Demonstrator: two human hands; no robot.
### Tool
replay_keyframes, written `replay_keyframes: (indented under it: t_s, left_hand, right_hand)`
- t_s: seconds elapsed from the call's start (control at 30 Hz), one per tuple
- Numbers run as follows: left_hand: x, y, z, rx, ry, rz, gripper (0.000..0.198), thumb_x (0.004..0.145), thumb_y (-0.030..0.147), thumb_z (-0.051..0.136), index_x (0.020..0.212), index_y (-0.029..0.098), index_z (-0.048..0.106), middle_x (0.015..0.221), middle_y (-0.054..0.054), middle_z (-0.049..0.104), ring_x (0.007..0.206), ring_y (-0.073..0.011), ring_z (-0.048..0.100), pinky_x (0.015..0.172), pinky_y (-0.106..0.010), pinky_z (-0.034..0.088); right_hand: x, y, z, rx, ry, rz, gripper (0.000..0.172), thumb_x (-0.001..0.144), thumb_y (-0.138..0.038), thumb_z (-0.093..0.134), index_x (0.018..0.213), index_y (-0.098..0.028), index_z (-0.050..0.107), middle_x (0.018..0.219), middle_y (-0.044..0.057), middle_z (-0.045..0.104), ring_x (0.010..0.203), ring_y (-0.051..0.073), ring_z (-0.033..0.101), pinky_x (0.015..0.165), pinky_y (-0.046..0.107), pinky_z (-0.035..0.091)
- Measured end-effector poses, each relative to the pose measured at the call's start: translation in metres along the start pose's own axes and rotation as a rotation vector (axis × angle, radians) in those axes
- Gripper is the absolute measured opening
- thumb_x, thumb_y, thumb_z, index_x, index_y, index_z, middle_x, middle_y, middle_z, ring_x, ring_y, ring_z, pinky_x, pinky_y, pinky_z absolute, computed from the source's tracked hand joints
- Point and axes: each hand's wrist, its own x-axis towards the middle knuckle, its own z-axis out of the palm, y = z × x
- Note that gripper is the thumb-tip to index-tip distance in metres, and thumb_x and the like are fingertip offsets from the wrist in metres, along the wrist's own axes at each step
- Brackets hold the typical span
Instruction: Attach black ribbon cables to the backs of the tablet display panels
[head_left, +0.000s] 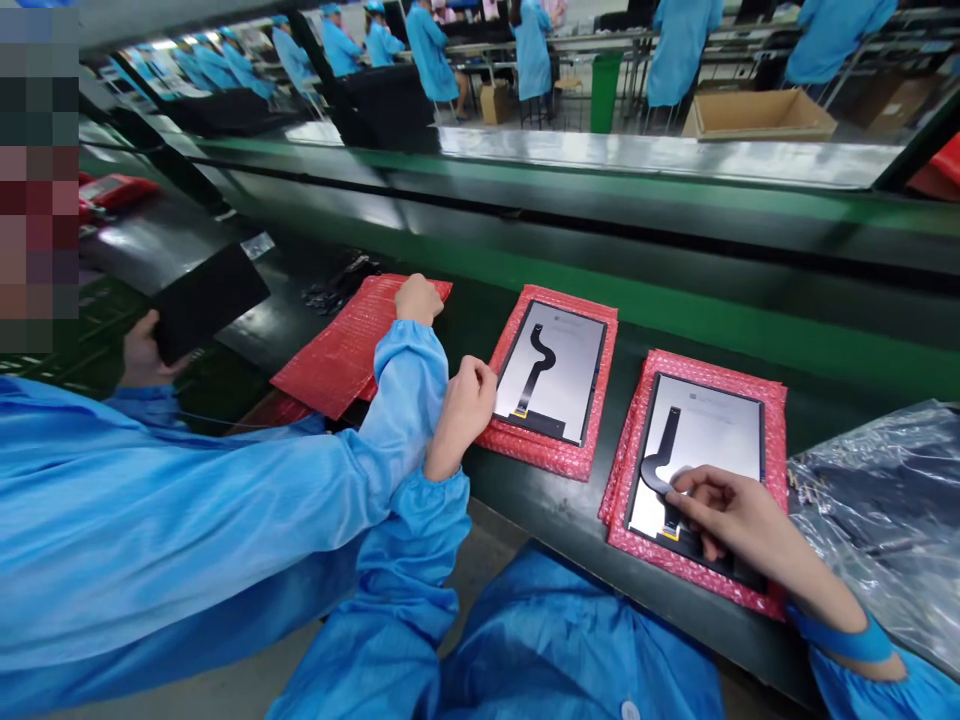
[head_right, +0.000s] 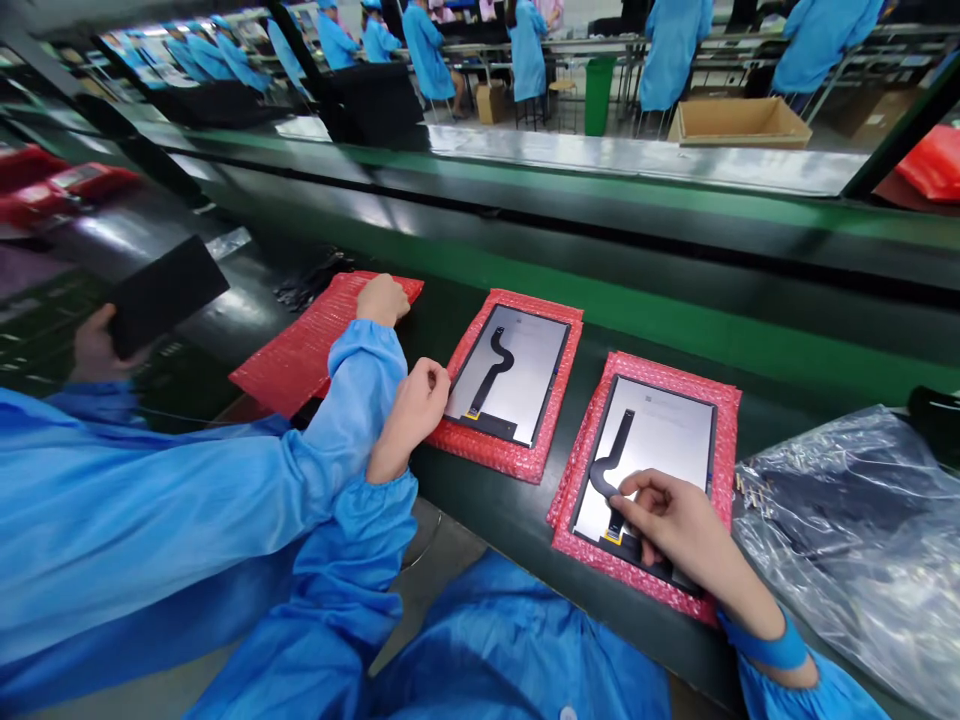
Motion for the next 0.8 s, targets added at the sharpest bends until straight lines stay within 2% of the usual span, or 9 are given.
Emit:
replay_keyframes:
  t_s: [0.1,0.17,0.3,0.43,0.53,0.67,0.8]
  left_hand:
    - [0.003,0.003,0.002,-0.134,-0.029,-0.002,0.015,0.098,0.032,0.048,0.085,0.025,0.049,0.075,0.0,0.059,0.073,-0.0188,0.062,0.073,-0.032,0.052]
    - [0.005,0.006,0.008,-0.239,-0.082,-0.007,0.017,0.095,0.04,0.058,0.095,0.023,0.053,0.078,0.0,0.063,0.073,-0.0176,0.065,0.072,-0.031,0.054]
    - [0.01,0.015,0.02,-0.434,-0.191,-0.013,0.057,0.078,0.043,0.082,0.123,0.021,0.056,0.098,-0.006,0.073,0.087,-0.0215,0.073,0.082,-0.036,0.061]
    - [0.023,0.039,0.017,-0.603,-0.225,-0.044,0.07,0.08,0.042,0.08,0.141,0.021,0.051,0.105,-0.01,0.075,0.091,-0.0253,0.076,0.084,-0.042,0.064]
    - [0.042,0.069,0.004,-0.815,-0.222,-0.063,0.071,0.08,0.034,0.08,0.144,0.02,0.052,0.104,-0.009,0.076,0.091,-0.0245,0.077,0.086,-0.041,0.065]
    - [0.065,0.103,-0.013,-0.984,-0.158,0.023,0.058,0.083,0.028,0.077,0.138,0.02,0.057,0.118,-0.009,0.075,0.106,-0.0262,0.076,0.093,-0.04,0.064]
    - [0.067,0.108,-0.02,-0.974,-0.1,0.108,0.051,0.084,0.025,0.075,0.132,0.024,0.06,0.117,-0.006,0.075,0.109,-0.0247,0.075,0.094,-0.038,0.063]
  right_hand:
    - [0.0,0.002,0.001,0.013,-0.009,-0.016,0.061,0.08,-0.078,0.074,0.093,-0.019,0.065,0.057,-0.002,0.062,0.038,0.016,0.059,0.042,0.025,0.044]
    - [0.001,0.004,0.002,0.012,-0.008,-0.031,0.059,0.082,-0.076,0.074,0.095,-0.019,0.066,0.058,-0.002,0.062,0.039,0.015,0.059,0.042,0.025,0.044]
    - [0.002,0.005,0.003,0.007,-0.009,-0.054,0.057,0.085,-0.074,0.073,0.096,-0.019,0.067,0.057,-0.003,0.06,0.04,0.015,0.059,0.043,0.024,0.044]
    - [0.002,0.005,0.003,0.013,-0.027,-0.063,0.057,0.085,-0.074,0.074,0.096,-0.018,0.066,0.06,-0.002,0.063,0.04,0.015,0.059,0.042,0.024,0.044]
    - [0.003,0.007,0.002,0.014,-0.015,-0.073,0.059,0.085,-0.075,0.073,0.098,-0.018,0.067,0.063,-0.001,0.065,0.04,0.014,0.059,0.043,0.024,0.044]
    - [0.004,0.011,0.003,0.013,-0.01,-0.092,0.058,0.086,-0.074,0.073,0.097,-0.018,0.068,0.063,0.0,0.065,0.041,0.014,0.059,0.043,0.024,0.043]
    - [0.005,0.012,0.004,0.014,-0.015,-0.098,0.057,0.087,-0.073,0.072,0.097,-0.017,0.068,0.063,0.0,0.066,0.041,0.014,0.059,0.043,0.024,0.043]
